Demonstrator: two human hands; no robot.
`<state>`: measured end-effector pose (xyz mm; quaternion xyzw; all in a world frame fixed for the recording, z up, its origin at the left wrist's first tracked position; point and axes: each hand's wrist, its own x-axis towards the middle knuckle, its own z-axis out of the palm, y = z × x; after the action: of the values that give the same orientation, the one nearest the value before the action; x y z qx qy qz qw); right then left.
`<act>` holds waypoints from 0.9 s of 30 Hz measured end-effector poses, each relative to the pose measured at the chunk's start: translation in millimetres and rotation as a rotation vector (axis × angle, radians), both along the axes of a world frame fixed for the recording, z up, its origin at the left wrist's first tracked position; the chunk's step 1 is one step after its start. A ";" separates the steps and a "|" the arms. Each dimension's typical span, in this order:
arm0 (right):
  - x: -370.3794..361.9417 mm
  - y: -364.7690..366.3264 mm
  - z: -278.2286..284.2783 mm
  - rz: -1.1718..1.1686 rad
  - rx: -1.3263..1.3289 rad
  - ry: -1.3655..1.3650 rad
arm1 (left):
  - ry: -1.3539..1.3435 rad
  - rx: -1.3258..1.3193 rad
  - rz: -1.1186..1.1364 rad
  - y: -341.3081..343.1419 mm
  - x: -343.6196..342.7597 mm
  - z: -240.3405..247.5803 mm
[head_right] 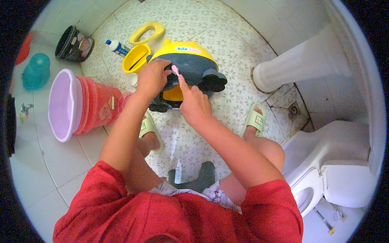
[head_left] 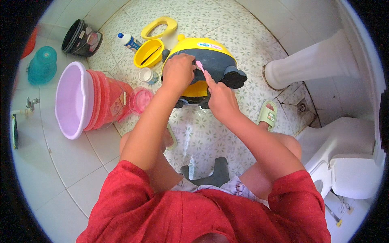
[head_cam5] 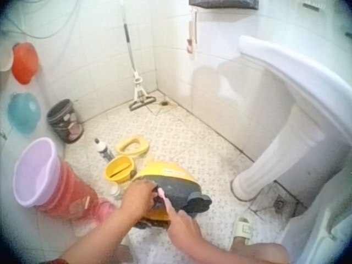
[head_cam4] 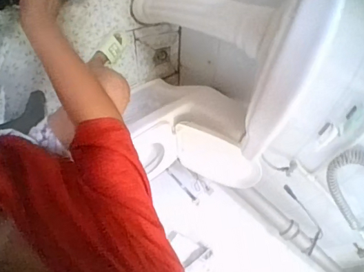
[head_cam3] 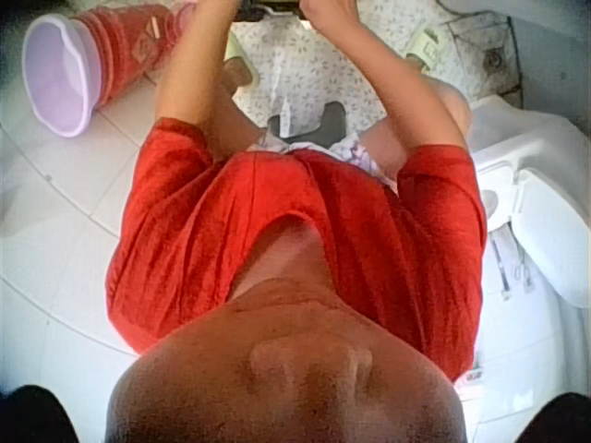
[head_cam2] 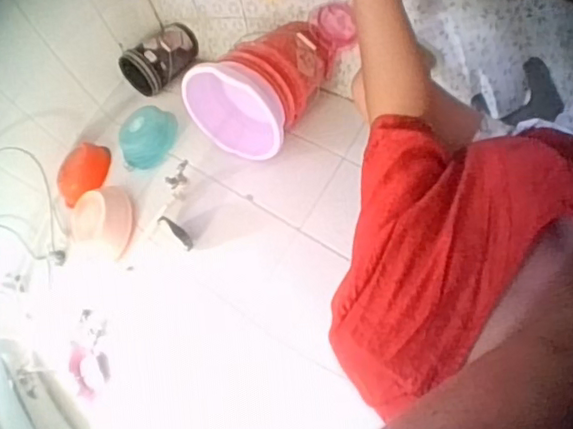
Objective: The person cleans a plastic toy potty by scrubbing its side surfaces, rotating it, and brushing around the base with a toothbrush.
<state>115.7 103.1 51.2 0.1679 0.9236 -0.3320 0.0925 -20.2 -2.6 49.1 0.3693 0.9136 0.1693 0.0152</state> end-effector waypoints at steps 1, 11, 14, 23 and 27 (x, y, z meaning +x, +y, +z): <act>1.5 -1.3 -2.5 0.013 0.015 0.007 | 0.000 -0.002 0.003 0.1 2.1 0.7; -9.3 24.0 -12.5 -0.118 -0.013 -0.080 | 0.024 -0.118 0.055 6.5 2.7 6.7; -15.1 7.2 -27.0 0.038 0.007 0.005 | -0.003 -0.130 0.088 11.4 2.4 9.5; -21.3 7.6 -27.5 -0.078 0.007 -0.073 | -0.019 -0.127 0.069 6.8 -1.6 8.6; -14.7 -13.5 -37.3 0.095 -0.058 0.090 | -0.062 -0.171 0.075 13.6 0.3 14.1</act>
<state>101.0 89.6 13.9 0.1061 0.9237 -0.3611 0.0715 -20.0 11.0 63.2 0.3266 0.9371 0.1023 0.0686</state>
